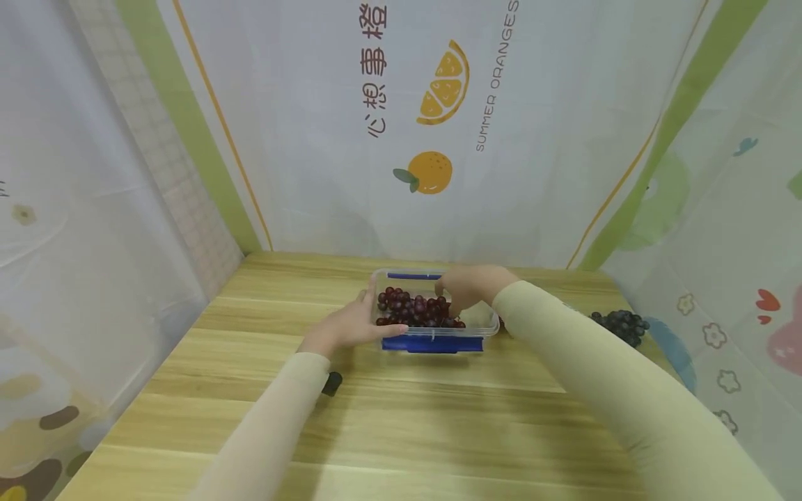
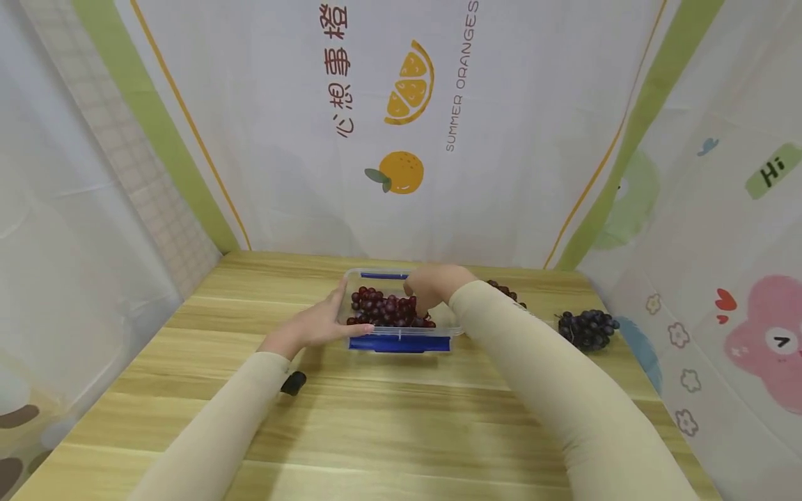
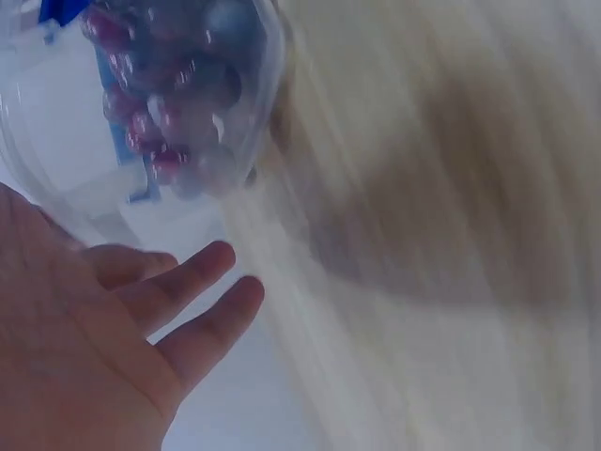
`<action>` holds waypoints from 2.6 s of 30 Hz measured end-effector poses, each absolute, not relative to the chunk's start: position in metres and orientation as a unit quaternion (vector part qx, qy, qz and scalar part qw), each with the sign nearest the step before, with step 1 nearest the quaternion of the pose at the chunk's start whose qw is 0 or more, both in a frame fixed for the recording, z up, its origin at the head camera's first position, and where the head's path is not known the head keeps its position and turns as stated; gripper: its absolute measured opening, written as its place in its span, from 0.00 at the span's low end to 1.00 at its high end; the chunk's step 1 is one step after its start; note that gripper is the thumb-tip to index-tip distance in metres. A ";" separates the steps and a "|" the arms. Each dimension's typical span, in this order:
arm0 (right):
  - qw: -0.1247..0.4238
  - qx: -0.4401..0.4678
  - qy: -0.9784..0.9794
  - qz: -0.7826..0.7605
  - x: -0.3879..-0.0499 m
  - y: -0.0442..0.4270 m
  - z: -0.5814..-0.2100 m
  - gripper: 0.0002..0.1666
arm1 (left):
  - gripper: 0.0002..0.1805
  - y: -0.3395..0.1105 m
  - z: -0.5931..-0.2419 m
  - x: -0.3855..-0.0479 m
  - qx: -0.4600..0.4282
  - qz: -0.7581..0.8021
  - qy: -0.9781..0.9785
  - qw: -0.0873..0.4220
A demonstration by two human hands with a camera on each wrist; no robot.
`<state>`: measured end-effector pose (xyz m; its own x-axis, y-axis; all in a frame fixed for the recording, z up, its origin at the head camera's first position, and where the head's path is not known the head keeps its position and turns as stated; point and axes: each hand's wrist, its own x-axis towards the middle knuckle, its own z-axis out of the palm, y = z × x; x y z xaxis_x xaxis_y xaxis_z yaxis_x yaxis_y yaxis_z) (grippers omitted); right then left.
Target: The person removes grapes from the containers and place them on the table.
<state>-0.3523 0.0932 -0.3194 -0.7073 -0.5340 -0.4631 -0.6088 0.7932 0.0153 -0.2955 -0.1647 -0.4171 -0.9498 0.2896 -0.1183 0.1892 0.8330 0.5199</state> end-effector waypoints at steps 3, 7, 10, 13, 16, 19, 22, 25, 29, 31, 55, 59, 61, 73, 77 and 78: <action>0.232 -0.303 0.921 0.077 -0.354 0.092 -0.327 0.36 | 0.77 -0.159 -0.423 -0.294 0.120 0.288 0.945 0.095; 0.244 -0.280 0.926 0.062 -0.354 0.088 -0.334 0.39 | 0.76 -0.152 -0.426 -0.294 0.103 0.308 0.942 0.088; 0.248 -0.276 0.926 0.063 -0.355 0.081 -0.340 0.43 | 0.75 -0.150 -0.427 -0.294 0.088 0.328 0.937 0.079; 0.246 -0.282 0.924 0.075 -0.356 0.075 -0.348 0.46 | 0.71 -0.149 -0.430 -0.295 0.080 0.340 0.934 0.077; 0.240 -0.283 0.924 0.092 -0.354 0.072 -0.352 0.49 | 0.69 -0.147 -0.432 -0.295 0.070 0.348 0.932 0.077; 0.234 -0.268 0.930 0.095 -0.353 0.070 -0.355 0.45 | 0.72 -0.147 -0.431 -0.294 0.058 0.345 0.934 0.078; 0.225 -0.256 0.934 0.105 -0.352 0.072 -0.358 0.40 | 0.77 -0.147 -0.428 -0.294 0.054 0.329 0.939 0.083; 0.218 -0.253 0.935 0.118 -0.351 0.074 -0.361 0.43 | 0.79 -0.148 -0.425 -0.294 0.062 0.315 0.943 0.090; 0.216 -0.244 0.936 0.131 -0.351 0.079 -0.364 0.46 | 0.80 -0.150 -0.421 -0.294 0.073 0.313 0.941 0.103; 0.212 -0.239 0.937 0.139 -0.351 0.080 -0.365 0.46 | 0.82 -0.150 -0.419 -0.295 0.076 0.315 0.940 0.110; 0.203 -0.320 0.921 0.094 -0.365 0.094 -0.373 0.27 | 0.83 -0.149 -0.407 -0.301 0.075 0.294 0.940 0.157; 0.210 -0.313 0.922 0.087 -0.359 0.097 -0.371 0.24 | 0.83 -0.149 -0.407 -0.301 0.077 0.295 0.939 0.159; 0.219 -0.302 0.924 0.078 -0.358 0.098 -0.372 0.26 | 0.83 -0.149 -0.406 -0.301 0.077 0.297 0.938 0.161; 0.219 -0.329 0.917 0.048 -0.361 0.095 -0.373 0.28 | 0.82 -0.151 -0.404 -0.300 0.078 0.325 0.926 0.176; 0.210 -0.341 0.915 0.042 -0.363 0.096 -0.366 0.15 | 0.82 -0.152 -0.405 -0.300 0.078 0.328 0.925 0.177; 0.211 -0.339 0.916 0.038 -0.363 0.096 -0.364 0.14 | 0.82 -0.152 -0.405 -0.300 0.077 0.327 0.925 0.178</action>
<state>-0.3630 0.0958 -0.3636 -0.6806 -0.6050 -0.4131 -0.6371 0.7672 -0.0739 -0.2995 -0.1522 -0.4051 -0.9247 0.2595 -0.2786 0.0265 0.7739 0.6328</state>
